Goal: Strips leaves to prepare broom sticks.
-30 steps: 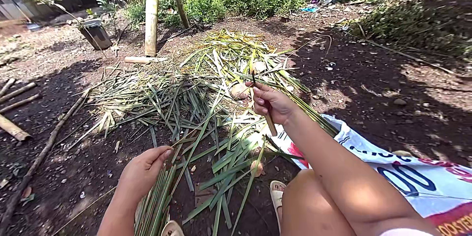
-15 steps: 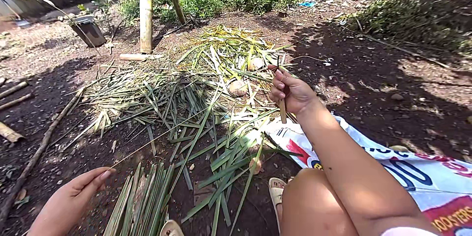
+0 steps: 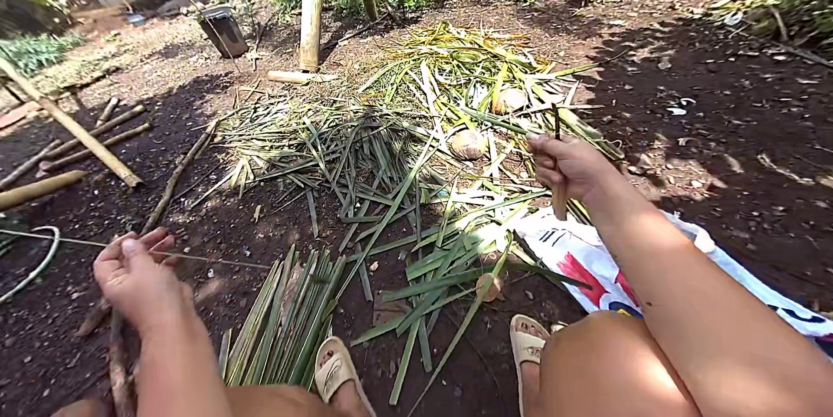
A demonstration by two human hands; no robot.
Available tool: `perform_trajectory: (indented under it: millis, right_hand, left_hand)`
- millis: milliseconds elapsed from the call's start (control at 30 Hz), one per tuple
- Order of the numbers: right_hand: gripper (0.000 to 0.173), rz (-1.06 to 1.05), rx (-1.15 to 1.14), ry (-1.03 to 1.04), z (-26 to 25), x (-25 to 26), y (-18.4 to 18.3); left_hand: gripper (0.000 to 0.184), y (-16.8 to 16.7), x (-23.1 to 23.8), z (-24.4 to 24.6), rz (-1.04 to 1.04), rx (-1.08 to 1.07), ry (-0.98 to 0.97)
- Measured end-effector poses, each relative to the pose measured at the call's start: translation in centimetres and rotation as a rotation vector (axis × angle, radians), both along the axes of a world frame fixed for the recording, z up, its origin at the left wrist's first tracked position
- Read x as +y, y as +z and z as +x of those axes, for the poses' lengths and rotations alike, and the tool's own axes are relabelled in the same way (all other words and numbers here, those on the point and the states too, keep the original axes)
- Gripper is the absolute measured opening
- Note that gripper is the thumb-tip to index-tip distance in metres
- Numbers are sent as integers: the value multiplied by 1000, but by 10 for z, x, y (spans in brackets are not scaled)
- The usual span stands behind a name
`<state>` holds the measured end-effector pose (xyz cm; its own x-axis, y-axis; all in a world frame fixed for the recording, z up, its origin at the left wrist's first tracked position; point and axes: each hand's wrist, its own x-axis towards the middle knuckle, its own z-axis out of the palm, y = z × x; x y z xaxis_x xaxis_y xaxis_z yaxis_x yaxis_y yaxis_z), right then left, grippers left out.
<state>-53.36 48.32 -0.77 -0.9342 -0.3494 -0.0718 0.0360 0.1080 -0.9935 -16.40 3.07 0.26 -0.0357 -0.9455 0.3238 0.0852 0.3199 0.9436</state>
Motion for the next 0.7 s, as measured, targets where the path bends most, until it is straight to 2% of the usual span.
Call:
perform_trajectory:
  millis: [33, 67, 100, 133, 167, 233, 267, 333, 433, 533, 633, 700]
  right_hand:
    - [14, 374, 95, 64, -1, -8, -10]
    - [29, 685, 160, 173, -5, -15, -20]
    - [63, 907, 171, 297, -8, -23, -28]
    - [83, 1023, 149, 383, -7, -32, -36]
    - [81, 1044, 133, 428, -4, -38, -41]
    - [44, 953, 120, 414, 13, -51, -38]
    - [41, 877, 87, 389, 25, -60, -33]
    - [45, 720, -9, 372, 43, -75, -28]
    - [59, 595, -119, 377, 57, -89, -24]
    - [56, 357, -171, 324, 51, -92, -31]
    - [58, 418, -67, 316, 50, -90, -28]
    - [42, 503, 14, 301, 48, -88, -29]
  left_hand:
    - [27, 6, 14, -8, 35, -19, -56]
    - [25, 9, 27, -17, 73, -17, -115]
    - [21, 10, 38, -28, 108, 2, -178]
    - [18, 9, 47, -37, 139, 39, -241]
    - [16, 7, 56, -47, 162, 79, -296]
    - [15, 5, 73, -62, 189, 158, -378]
    - [15, 6, 81, -68, 203, 192, -404]
    - [14, 11, 95, -78, 236, 261, -438]
    - [11, 20, 108, -85, 272, 346, -479]
    - [12, 23, 114, -89, 264, 387, -504]
    - [12, 24, 116, -92, 243, 411, -498]
    - [11, 24, 115, -93, 225, 416, -485]
